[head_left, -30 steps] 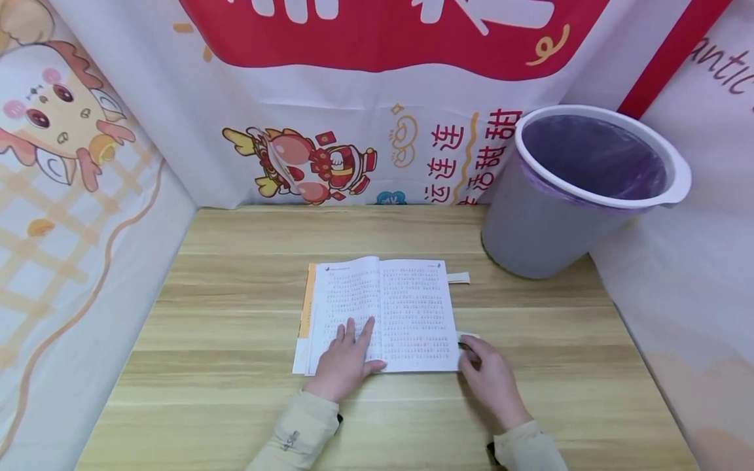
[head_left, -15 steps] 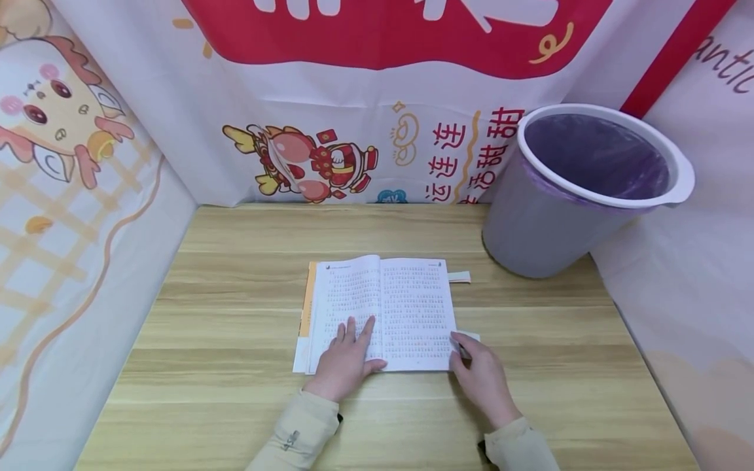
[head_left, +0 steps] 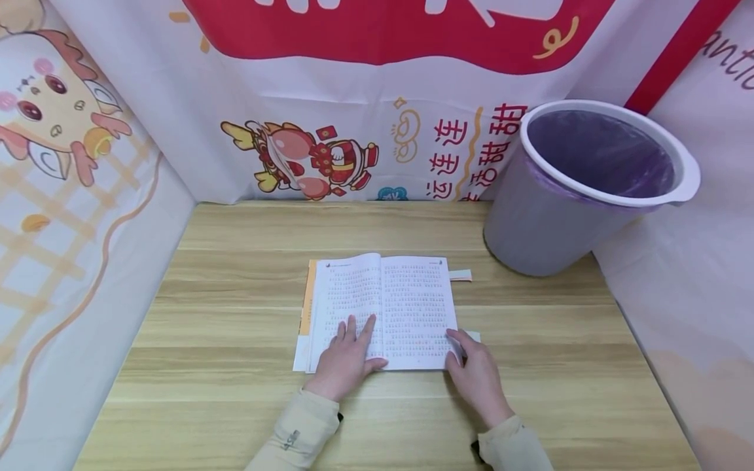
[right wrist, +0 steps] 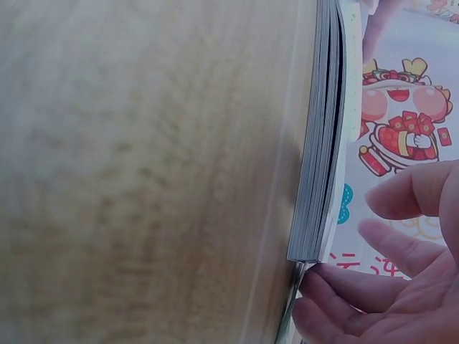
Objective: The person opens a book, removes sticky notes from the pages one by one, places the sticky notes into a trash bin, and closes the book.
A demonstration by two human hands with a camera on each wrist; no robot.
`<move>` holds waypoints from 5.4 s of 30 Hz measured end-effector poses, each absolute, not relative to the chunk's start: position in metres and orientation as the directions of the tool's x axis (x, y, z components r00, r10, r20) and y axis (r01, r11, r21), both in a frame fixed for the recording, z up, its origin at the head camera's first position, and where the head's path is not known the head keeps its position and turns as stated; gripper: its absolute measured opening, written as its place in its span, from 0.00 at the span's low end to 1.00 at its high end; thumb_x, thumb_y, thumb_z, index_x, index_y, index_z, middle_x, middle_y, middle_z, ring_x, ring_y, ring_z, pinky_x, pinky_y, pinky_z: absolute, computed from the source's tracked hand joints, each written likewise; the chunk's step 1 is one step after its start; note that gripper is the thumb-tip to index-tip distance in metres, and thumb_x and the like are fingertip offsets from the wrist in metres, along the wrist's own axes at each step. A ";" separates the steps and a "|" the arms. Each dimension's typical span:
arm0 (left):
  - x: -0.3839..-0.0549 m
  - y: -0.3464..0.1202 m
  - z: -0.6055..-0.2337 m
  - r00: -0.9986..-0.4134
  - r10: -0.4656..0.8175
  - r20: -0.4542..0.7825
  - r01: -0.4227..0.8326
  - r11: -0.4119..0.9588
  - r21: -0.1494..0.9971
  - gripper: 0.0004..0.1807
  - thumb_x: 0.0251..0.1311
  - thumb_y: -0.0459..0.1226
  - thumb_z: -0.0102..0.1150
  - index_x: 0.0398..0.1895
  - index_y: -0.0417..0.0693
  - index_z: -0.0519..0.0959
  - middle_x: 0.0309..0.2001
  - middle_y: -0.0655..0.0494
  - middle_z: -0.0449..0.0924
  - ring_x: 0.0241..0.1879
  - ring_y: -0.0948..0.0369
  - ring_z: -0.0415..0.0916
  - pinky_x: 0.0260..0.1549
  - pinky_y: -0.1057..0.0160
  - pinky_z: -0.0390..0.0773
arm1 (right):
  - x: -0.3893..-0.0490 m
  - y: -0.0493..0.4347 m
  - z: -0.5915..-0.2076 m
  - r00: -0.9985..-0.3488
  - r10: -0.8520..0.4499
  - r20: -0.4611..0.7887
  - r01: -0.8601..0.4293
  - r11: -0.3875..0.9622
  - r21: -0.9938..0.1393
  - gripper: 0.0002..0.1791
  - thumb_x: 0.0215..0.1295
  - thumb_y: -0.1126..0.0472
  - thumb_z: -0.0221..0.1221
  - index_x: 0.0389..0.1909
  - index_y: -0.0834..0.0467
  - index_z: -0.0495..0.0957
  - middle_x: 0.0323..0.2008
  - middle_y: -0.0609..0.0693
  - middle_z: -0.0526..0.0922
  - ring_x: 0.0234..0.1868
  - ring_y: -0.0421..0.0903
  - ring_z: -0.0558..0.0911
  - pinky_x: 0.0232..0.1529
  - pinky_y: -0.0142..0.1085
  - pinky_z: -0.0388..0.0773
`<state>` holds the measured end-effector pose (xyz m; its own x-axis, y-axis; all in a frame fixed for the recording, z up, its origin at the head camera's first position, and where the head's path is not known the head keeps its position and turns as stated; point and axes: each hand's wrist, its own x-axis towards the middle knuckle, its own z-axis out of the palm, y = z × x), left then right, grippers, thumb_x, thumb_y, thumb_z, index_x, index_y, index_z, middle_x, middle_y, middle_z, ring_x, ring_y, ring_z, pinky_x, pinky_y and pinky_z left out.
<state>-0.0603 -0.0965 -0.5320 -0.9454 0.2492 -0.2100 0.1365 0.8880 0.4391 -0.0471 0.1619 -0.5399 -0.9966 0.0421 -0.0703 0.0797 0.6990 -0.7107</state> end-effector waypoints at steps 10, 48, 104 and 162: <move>-0.060 -0.097 -0.532 -0.945 0.246 -0.214 0.132 0.889 0.438 0.48 0.60 0.61 0.58 0.79 0.53 0.54 0.74 0.29 0.49 0.70 0.32 0.50 0.60 0.32 0.65 | -0.045 0.161 -0.538 -0.995 0.080 0.059 0.009 0.667 -0.745 0.23 0.60 0.72 0.61 0.58 0.59 0.79 0.61 0.62 0.76 0.61 0.60 0.75 0.60 0.54 0.73; -0.061 -0.127 -0.533 -0.955 0.221 -0.198 0.118 0.895 0.430 0.33 0.72 0.51 0.51 0.77 0.55 0.60 0.76 0.49 0.54 0.71 0.31 0.46 0.63 0.33 0.61 | -0.047 0.108 -0.508 -0.978 -0.109 0.177 -0.205 0.359 -0.910 0.44 0.61 0.72 0.62 0.77 0.48 0.57 0.69 0.55 0.70 0.62 0.52 0.76 0.55 0.43 0.79; -0.118 -0.157 -0.507 -0.913 0.385 -0.134 0.258 0.799 0.543 0.39 0.62 0.22 0.45 0.78 0.42 0.51 0.78 0.45 0.44 0.75 0.39 0.42 0.70 0.43 0.49 | -0.066 0.038 -0.538 -0.792 -0.609 0.045 -0.608 0.778 -0.157 0.32 0.65 0.42 0.62 0.67 0.50 0.74 0.74 0.63 0.58 0.71 0.66 0.61 0.51 0.47 0.81; -0.074 -0.082 -0.529 -0.924 0.355 -0.140 0.294 0.897 0.330 0.30 0.63 0.59 0.58 0.68 0.66 0.74 0.74 0.26 0.35 0.65 0.17 0.39 0.61 0.28 0.55 | -0.117 0.136 -0.520 -0.898 -0.439 0.017 -0.424 0.856 -0.295 0.28 0.59 0.62 0.68 0.63 0.57 0.76 0.66 0.64 0.70 0.67 0.60 0.70 0.63 0.52 0.71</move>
